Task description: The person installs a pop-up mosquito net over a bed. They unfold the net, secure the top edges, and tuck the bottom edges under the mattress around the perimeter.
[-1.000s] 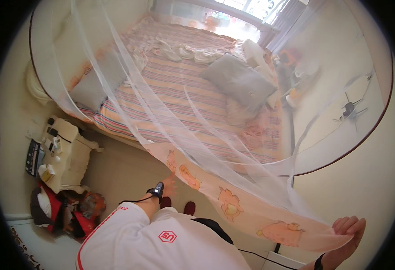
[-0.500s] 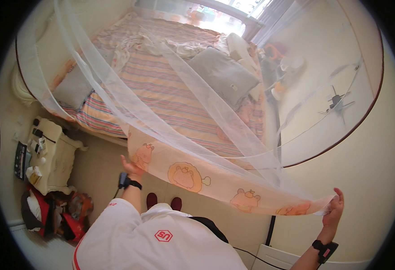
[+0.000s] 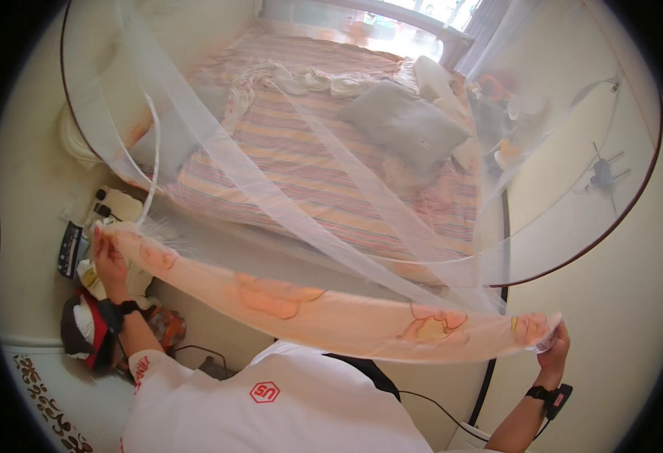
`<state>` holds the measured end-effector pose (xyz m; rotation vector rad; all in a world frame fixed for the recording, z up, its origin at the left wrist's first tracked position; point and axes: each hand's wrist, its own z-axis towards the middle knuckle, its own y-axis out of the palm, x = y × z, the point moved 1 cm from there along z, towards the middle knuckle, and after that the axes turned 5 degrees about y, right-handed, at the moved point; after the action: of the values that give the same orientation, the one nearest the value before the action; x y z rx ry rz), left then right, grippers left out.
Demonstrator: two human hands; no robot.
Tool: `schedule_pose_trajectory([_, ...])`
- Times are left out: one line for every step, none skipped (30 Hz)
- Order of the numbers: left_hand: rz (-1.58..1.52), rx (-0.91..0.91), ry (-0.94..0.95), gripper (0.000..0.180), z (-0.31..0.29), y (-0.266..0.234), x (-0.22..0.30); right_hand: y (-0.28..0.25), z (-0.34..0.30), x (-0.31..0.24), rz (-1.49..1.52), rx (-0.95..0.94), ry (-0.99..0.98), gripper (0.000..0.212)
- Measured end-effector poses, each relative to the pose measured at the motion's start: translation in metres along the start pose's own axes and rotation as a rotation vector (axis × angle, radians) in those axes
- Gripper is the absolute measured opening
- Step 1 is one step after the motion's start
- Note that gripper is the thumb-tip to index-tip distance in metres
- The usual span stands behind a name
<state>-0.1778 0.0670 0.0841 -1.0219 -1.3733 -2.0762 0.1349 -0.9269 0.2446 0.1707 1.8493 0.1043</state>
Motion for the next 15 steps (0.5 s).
schedule_pose_trajectory([0.191,-0.164,0.125,0.049,0.002,0.015,0.015,-0.002,0.008,0.008,-0.115,0.044,0.087,0.037])
schedule_pose_trajectory([0.387,-0.24,0.232,0.05,0.0,0.03,0.024,-0.004,0.016,0.016,-0.226,0.056,0.154,0.036])
schedule_pose_trajectory([0.583,-0.314,0.339,0.051,-0.001,0.046,0.033,-0.006,0.022,0.022,-0.317,0.07,0.233,0.034])
schedule_pose_trajectory([0.791,-0.304,0.341,0.047,-0.001,0.058,0.046,-0.008,0.026,0.026,-0.418,0.164,0.322,0.028])
schedule_pose_trajectory([1.059,-0.316,0.455,0.044,-0.001,0.072,0.052,-0.008,0.029,0.029,-0.521,0.134,0.344,0.026])
schedule_pose_trajectory([1.263,-0.357,0.562,0.043,-0.001,0.084,0.056,-0.006,0.029,0.032,-0.623,0.136,0.379,0.025])
schedule_pose_trajectory([1.437,-0.391,0.673,0.041,0.0,0.094,0.06,-0.004,0.03,0.033,-0.723,0.125,0.405,0.023])
schedule_pose_trajectory([1.378,-0.359,0.669,0.029,0.001,0.1,0.061,0.0,0.029,0.036,-0.746,0.109,0.381,0.017])
schedule_pose_trajectory([1.246,-0.353,0.649,0.025,0.004,0.103,0.065,0.004,0.029,0.039,-0.793,0.139,0.368,0.017])
schedule_pose_trajectory([1.102,-0.322,0.594,0.021,0.007,0.104,0.066,0.009,0.029,0.042,-0.81,0.099,0.348,0.016])
schedule_pose_trajectory([0.971,-0.384,0.473,0.013,0.009,0.102,0.069,0.013,0.028,0.047,-0.834,0.058,0.326,0.016])
schedule_pose_trajectory([0.732,-0.429,0.233,0.011,0.012,0.099,0.07,0.015,0.029,0.053,-0.82,0.04,0.257,0.016])
schedule_pose_trajectory([0.749,-0.467,0.096,0.012,0.016,0.096,0.074,0.016,0.031,0.059,-0.814,0.019,0.186,0.015])
schedule_pose_trajectory([0.774,-0.558,-0.028,0.012,0.023,0.094,0.082,0.013,0.032,0.064,-0.781,-0.012,0.099,0.014])
schedule_pose_trajectory([0.749,-0.523,-0.164,0.014,0.024,0.094,0.083,0.008,0.033,0.067,-0.722,-0.022,0.07,0.015])
